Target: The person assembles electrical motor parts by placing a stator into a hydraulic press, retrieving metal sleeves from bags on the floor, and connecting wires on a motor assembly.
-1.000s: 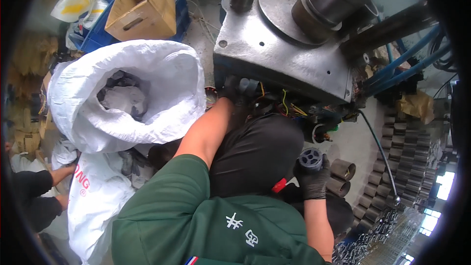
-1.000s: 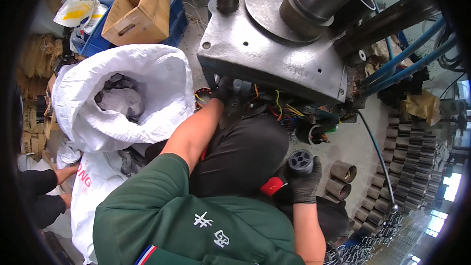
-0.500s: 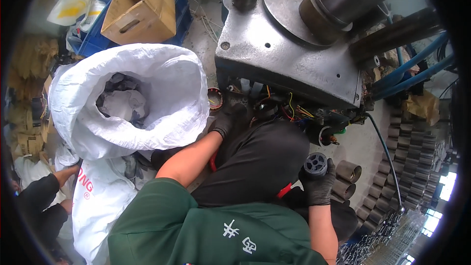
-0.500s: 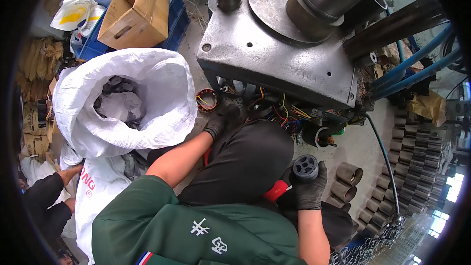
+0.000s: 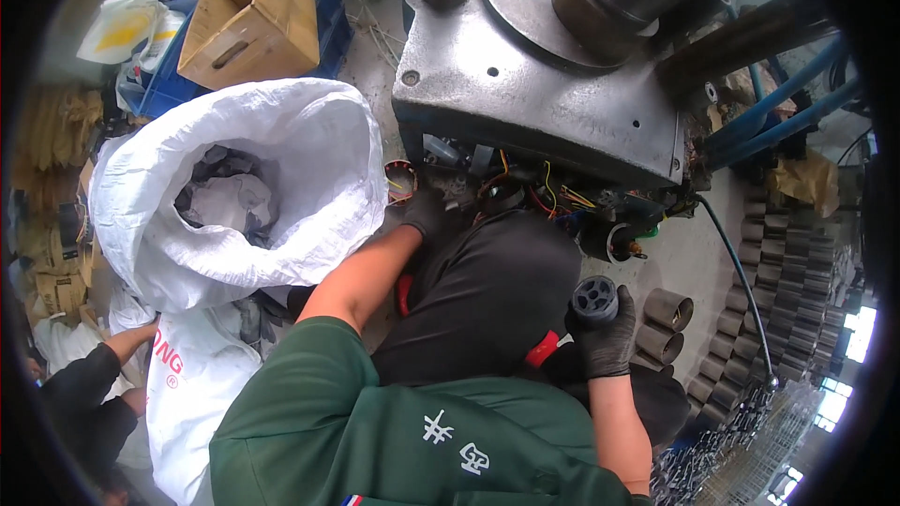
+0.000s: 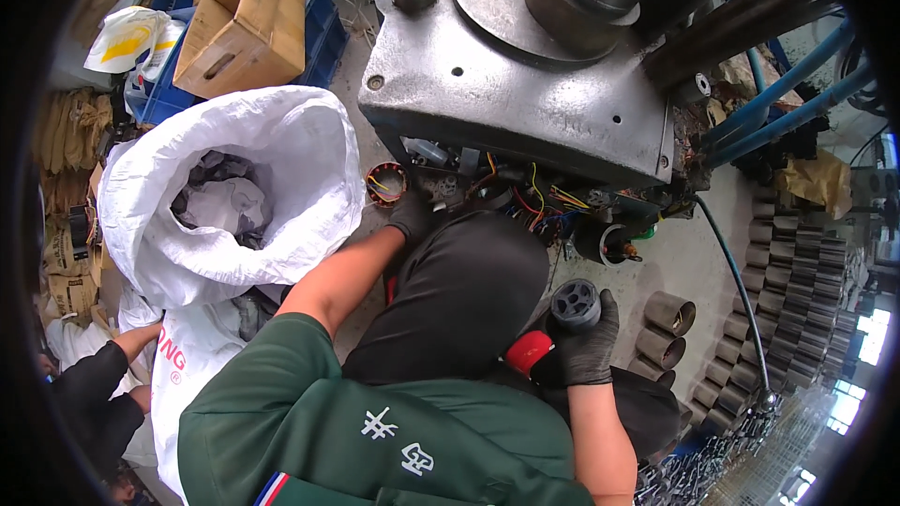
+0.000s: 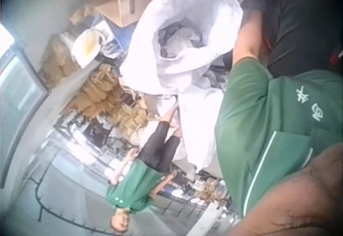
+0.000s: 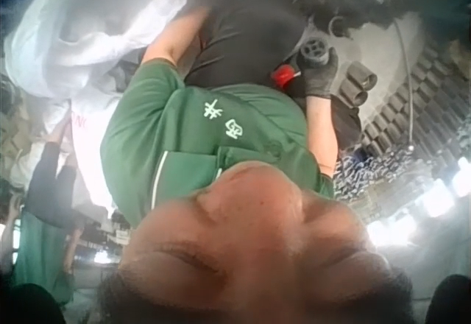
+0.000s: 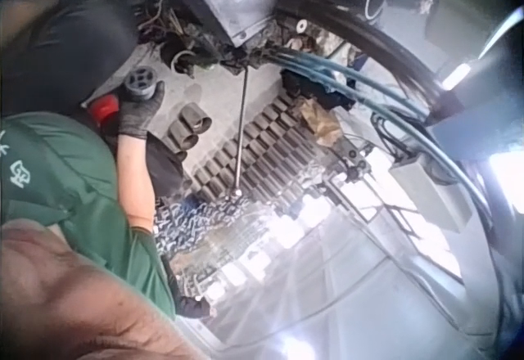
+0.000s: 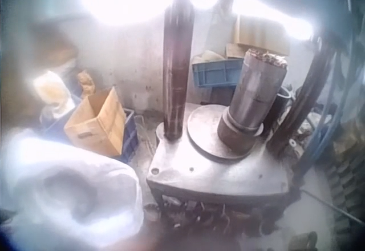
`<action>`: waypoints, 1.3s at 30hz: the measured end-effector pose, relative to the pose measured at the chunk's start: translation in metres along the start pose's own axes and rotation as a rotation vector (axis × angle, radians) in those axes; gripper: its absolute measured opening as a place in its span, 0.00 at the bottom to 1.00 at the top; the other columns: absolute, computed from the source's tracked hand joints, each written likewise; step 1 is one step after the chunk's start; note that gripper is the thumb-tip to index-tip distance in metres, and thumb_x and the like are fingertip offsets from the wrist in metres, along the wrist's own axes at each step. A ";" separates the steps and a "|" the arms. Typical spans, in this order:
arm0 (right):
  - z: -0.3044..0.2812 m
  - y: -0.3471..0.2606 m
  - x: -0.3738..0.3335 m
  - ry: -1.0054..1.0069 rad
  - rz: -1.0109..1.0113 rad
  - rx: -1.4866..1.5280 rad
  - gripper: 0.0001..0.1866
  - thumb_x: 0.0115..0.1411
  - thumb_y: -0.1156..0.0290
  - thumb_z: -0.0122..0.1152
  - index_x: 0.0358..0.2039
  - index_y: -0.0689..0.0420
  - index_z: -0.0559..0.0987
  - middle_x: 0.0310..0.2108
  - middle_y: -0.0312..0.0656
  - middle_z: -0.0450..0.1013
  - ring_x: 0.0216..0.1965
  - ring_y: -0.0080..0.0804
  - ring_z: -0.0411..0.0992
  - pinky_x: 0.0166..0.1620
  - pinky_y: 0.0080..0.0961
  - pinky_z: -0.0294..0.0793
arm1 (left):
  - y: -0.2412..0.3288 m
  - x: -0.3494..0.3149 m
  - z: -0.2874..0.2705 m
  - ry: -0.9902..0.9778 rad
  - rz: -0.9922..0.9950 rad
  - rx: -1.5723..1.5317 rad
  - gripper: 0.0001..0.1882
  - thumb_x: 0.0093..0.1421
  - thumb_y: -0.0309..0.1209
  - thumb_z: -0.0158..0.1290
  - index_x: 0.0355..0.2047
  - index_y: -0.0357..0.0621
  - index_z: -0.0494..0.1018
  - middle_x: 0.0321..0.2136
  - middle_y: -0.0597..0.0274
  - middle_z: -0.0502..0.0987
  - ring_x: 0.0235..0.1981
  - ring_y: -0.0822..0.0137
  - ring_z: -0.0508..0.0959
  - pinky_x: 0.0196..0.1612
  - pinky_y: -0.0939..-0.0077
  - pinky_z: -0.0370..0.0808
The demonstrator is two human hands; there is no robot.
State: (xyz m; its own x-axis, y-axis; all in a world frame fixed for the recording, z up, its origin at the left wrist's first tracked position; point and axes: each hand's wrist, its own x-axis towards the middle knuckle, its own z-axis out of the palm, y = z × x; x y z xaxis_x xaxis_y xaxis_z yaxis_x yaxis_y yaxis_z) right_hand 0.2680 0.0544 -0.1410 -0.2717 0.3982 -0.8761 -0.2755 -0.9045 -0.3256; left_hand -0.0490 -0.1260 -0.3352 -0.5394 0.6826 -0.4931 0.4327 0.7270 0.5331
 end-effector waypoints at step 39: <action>-0.014 -0.002 0.005 0.035 -0.033 0.064 0.21 0.62 0.50 0.61 0.48 0.49 0.78 0.47 0.39 0.77 0.51 0.41 0.73 0.57 0.45 0.74 | 0.043 0.074 -0.013 0.083 0.022 0.265 0.37 0.51 0.54 0.61 0.55 0.41 0.75 0.48 0.41 0.79 0.48 0.43 0.80 0.50 0.51 0.77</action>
State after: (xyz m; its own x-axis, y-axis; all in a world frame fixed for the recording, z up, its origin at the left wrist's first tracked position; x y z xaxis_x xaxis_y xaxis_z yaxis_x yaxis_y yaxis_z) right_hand 0.2804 0.0558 -0.1500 -0.2300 0.4208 -0.8775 -0.3422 -0.8791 -0.3318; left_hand -0.0797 -0.0445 -0.3398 -0.5805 0.6979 -0.4195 0.6129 0.7137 0.3392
